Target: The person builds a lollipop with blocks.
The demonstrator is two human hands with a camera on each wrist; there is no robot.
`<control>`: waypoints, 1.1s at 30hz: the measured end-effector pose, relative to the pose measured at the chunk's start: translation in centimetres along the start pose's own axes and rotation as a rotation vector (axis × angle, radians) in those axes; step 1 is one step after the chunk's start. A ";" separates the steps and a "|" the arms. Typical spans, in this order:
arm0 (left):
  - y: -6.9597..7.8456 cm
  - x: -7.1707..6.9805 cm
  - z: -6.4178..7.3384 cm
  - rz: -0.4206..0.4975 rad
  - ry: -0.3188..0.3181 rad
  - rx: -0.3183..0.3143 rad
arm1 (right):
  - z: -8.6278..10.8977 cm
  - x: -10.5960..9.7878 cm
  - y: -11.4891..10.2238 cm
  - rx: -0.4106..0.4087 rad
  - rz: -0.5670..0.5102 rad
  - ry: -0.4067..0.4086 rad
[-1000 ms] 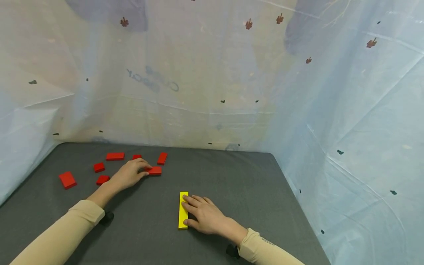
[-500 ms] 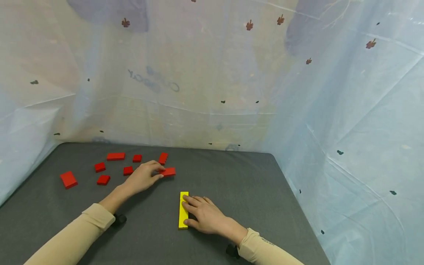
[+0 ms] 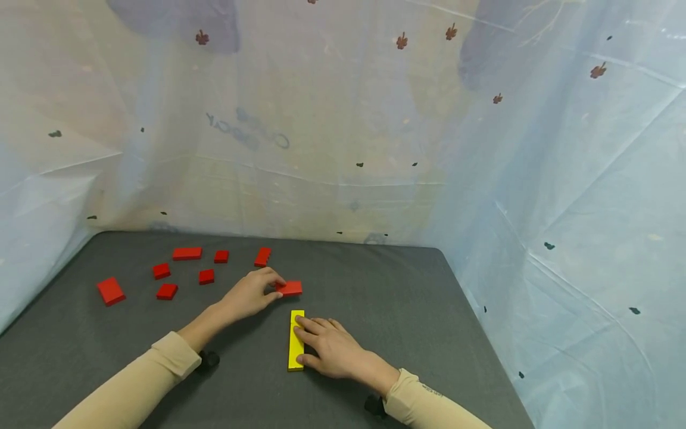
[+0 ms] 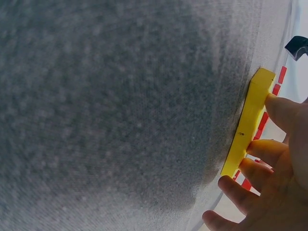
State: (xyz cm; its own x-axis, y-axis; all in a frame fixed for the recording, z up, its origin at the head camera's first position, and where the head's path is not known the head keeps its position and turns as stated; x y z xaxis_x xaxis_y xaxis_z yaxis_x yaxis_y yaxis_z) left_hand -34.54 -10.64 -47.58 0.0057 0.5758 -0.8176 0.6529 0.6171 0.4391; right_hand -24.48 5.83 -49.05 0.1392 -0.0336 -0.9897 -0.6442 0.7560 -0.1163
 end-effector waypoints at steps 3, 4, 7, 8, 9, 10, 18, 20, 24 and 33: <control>0.5 0.4 -0.1 0.005 -0.022 0.008 | 0.0 0.0 0.0 -0.005 0.001 0.002; 0.7 0.6 -0.1 0.007 -0.030 0.010 | -0.1 0.0 0.0 -0.008 0.003 0.005; 0.9 0.9 -0.1 0.011 -0.053 0.013 | -0.1 0.1 0.0 -0.013 0.007 0.011; 1.0 1.0 -0.1 0.014 -0.059 0.014 | -0.1 0.1 0.0 -0.012 0.007 0.011; 1.0 1.2 -0.1 0.017 -0.067 0.012 | -0.1 0.1 0.0 -0.012 0.008 0.012; 1.0 1.3 -0.1 0.016 -0.074 0.011 | -0.1 0.2 0.0 -0.011 0.009 0.013; 1.1 2.2 -0.1 0.005 -0.126 -0.008 | -0.1 0.1 0.0 -0.007 0.015 0.014; 1.2 2.3 -0.1 0.005 -0.129 -0.005 | -0.1 0.1 0.1 -0.007 0.018 0.013; 1.4 2.5 -0.2 0.004 -0.138 0.000 | -0.1 0.1 0.0 -0.007 0.017 0.008; 1.4 2.9 -0.2 0.001 -0.153 0.022 | -0.1 0.1 0.1 -0.013 0.018 0.011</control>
State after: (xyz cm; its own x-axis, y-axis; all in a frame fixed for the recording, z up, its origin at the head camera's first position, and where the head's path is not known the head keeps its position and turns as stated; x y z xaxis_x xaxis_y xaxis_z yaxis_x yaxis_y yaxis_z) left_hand -33.70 -7.99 -49.28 0.1209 0.4868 -0.8651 0.6693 0.6037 0.4332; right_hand -24.57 5.80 -49.21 0.1191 -0.0273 -0.9925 -0.6560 0.7482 -0.0993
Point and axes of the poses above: each hand's wrist, its own z-axis away from the middle knuckle, its own x-axis out of the palm, y = z × x, the point moved 8 cm from there along -z, towards the middle knuckle, and after that the axes turned 8 degrees about x, right-handed, at the moved point
